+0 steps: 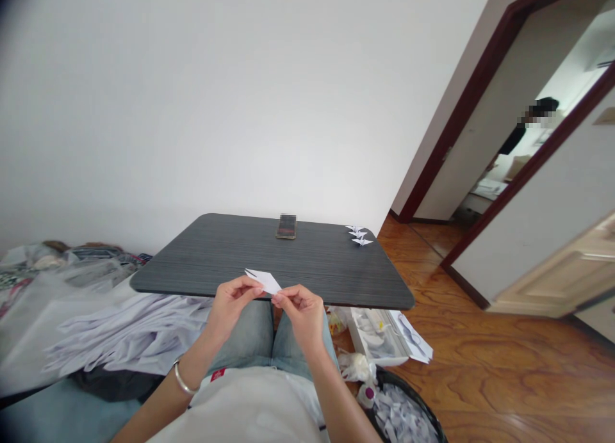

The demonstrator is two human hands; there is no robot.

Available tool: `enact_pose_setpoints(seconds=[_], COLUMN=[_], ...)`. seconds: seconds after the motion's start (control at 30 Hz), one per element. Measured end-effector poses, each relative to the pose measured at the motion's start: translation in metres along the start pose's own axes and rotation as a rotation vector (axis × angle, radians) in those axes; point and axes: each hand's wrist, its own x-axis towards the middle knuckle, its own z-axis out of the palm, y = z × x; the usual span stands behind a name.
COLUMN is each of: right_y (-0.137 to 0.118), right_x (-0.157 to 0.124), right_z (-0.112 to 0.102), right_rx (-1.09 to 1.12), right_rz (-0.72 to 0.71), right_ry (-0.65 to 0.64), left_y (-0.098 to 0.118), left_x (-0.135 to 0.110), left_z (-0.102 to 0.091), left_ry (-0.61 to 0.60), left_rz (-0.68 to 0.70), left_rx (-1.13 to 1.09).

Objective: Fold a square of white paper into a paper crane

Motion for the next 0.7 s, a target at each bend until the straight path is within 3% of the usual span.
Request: enact_pose_setpoints(seconds=[0.23,0.7], right_y=[0.000,0.005], right_x=[-0.003,-0.003], right_z=[0.004,0.006], right_rx=[-0.002,-0.028], right_rz=[-0.029,-0.026], right_ry=[0.029,0.056], left_y=[-0.003,-0.003], left_x=[-0.003,-0.009], left_z=[0.005,0.014], left_ry=[0.014,0.099], left_rz=[0.107,0.109], left_rx=[0.040,0.050])
